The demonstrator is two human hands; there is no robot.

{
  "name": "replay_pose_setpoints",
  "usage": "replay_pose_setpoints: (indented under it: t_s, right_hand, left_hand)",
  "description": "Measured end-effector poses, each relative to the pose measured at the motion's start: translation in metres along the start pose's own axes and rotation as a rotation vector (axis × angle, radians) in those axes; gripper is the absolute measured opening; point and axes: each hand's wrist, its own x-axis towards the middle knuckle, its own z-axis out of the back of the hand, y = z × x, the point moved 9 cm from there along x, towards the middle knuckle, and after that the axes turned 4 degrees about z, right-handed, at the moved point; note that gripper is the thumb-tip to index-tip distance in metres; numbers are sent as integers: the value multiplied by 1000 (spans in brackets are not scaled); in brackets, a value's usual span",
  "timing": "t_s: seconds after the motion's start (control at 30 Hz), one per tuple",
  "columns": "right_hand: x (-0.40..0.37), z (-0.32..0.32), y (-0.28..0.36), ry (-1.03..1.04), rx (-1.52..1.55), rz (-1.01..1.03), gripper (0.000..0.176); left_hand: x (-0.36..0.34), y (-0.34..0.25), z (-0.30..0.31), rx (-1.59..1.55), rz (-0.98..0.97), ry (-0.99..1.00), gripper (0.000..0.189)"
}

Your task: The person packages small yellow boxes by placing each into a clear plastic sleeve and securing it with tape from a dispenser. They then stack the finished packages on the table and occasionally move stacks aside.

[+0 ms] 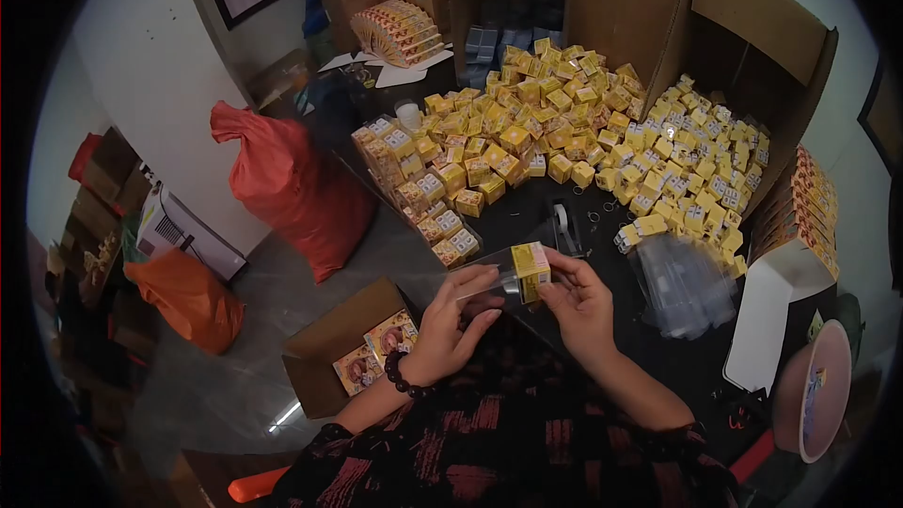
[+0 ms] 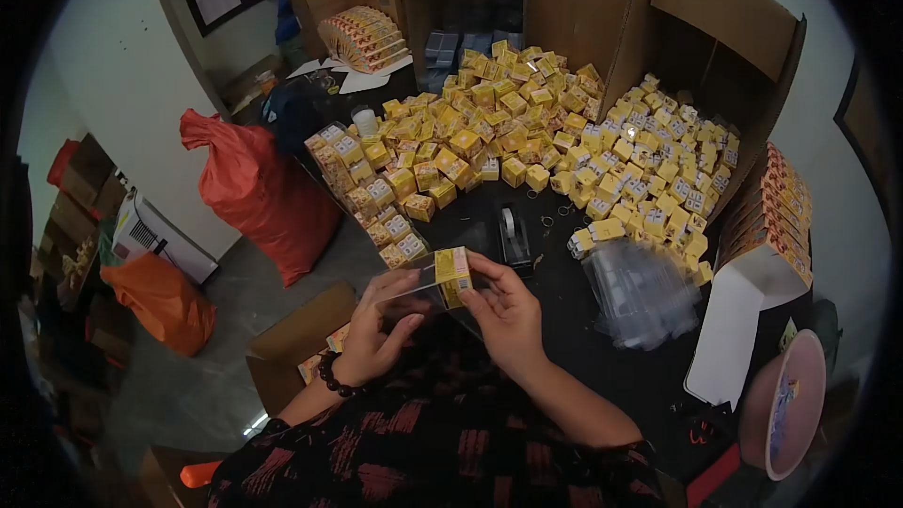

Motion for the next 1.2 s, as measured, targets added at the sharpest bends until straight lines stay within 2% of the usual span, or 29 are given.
replay_pose_setpoints:
  t_s: [0.07, 0.13, 0.17, 0.2, 0.23, 0.27, 0.33, 0.4, 0.43, 0.47, 0.53, 0.57, 0.6, 0.63, 0.67, 0.7, 0.77, 0.83, 0.9, 0.93, 1.0, 1.07, 1.2]
  right_hand:
    - [-2, 1, -5, -10, -11, 18, 41]
    - [-3, -8, 8, 143, -561, 241, 38]
    - [-5, -11, 8, 137, -561, 240, 38]
    - [-7, -9, 19, 2, -545, 293, 37]
    - [-9, -2, 29, -135, -528, 347, 37]
    - [-10, -2, 29, -142, -532, 348, 37]
    - [-12, 4, -24, -228, 432, -214, 42]
    - [-10, 20, -31, -237, 307, -137, 44]
    - [-8, 29, -28, -242, 185, -72, 47]
    - [-6, 33, -25, -241, 184, -68, 47]
    - [-2, 7, -9, 91, -41, 50, 44]
    - [-4, 3, -11, 105, -29, 39, 44]
    - [-7, -8, -14, 182, -87, 13, 39]
    - [-10, -17, -16, 259, -147, -7, 34]
    - [-9, -18, -16, 243, -147, -37, 27]
    - [-8, -17, -14, 252, -143, -38, 27]
    - [-9, -21, -15, 362, -336, -24, 26]
    - [-7, -17, -21, 309, -227, -8, 26]
    - [-7, -13, -28, 240, -123, -5, 25]
    - [-5, -11, -27, 208, -51, 26, 24]
    - [2, -3, -23, 166, 14, 46, 24]
    - [7, -3, -22, 190, 38, -54, 22]
    - [15, -8, -21, 271, -193, -134, 17]
  left_hand:
    - [0, 1, -1, -29, -11, -13, 47]
    - [-3, 10, -5, -56, -16, -18, 47]
    - [-5, 24, -7, -187, 23, -37, 48]
    - [-5, 34, -9, -318, 62, -55, 50]
    - [-4, 36, -12, -318, 61, -46, 50]
    - [-2, 37, -19, -384, 58, -5, 51]
    - [-2, 34, -23, -454, 56, 42, 52]
    - [-8, 26, -39, -266, 115, 410, 47]
    - [-11, 24, -28, -145, 175, 495, 35]
    - [-10, 14, -20, -144, 171, 496, 35]
    - [-10, 32, 22, 194, 468, 153, 25]
    - [2, 1, 28, 258, 79, -20, 24]
    - [2, 7, 21, 269, 89, -35, 24]
    - [3, 21, 10, -102, 195, 5, 28]
    - [3, 35, 0, -480, 289, 45, 33]
    - [4, 41, 0, -448, 236, 68, 37]
    - [2, 54, 1, -363, 214, 130, 38]
    - [3, 52, -5, -280, 197, 199, 39]
    - [8, 41, -1, -159, 94, 79, 40]
    - [7, 44, -5, -170, 110, 88, 40]
    - [9, 51, -2, -469, 127, -11, 41]
    - [11, 51, -7, -436, 171, 29, 43]
    - [12, 46, -10, -299, 139, 42, 44]
